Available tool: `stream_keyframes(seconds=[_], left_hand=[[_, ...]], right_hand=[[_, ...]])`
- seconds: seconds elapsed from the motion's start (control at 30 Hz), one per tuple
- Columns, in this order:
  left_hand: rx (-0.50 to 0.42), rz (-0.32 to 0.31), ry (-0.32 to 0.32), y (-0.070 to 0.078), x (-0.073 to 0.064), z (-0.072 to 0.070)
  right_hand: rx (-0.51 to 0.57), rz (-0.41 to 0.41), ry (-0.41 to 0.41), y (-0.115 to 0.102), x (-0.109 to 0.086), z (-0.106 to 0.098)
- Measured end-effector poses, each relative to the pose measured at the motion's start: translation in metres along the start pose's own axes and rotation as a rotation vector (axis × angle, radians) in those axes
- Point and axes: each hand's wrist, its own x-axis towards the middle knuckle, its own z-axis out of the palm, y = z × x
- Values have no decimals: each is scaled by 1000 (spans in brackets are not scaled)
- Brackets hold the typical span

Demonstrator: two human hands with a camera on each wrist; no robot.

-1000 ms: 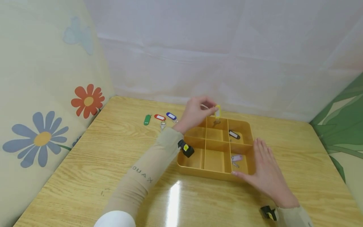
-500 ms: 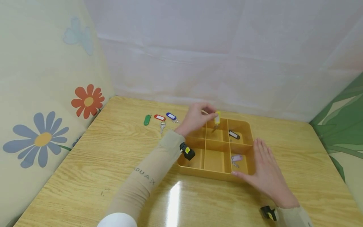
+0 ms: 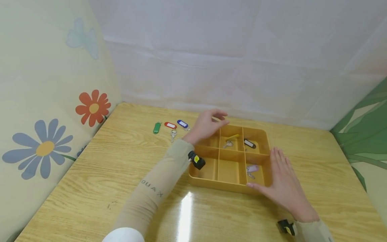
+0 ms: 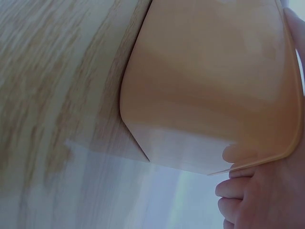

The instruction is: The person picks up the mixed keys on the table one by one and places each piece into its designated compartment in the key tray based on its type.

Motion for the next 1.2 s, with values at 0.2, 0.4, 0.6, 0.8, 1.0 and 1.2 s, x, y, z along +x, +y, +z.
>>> stream_keyframes(seconds=[0.2, 0.4, 0.6, 0.8, 1.0, 1.2], left_hand=[[-1, -4, 7, 2, -5, -6], [-1, -25, 30, 2, -9, -13], [3, -26, 58, 2, -12, -21], [6, -21, 91, 2, -13, -26], [-14, -30, 101, 1, -17, -27], [-5, -36, 103, -2, -23, -30]], right_hand=[[-4, 0, -2, 0, 0, -1], [-3, 4, -9, 0, 0, -2], [1, -7, 3, 1, -1, 0], [1, -3, -3, 1, -1, -1], [-3, -7, -1, 1, 0, -1], [-10, -15, 3, 2, 1, 0]])
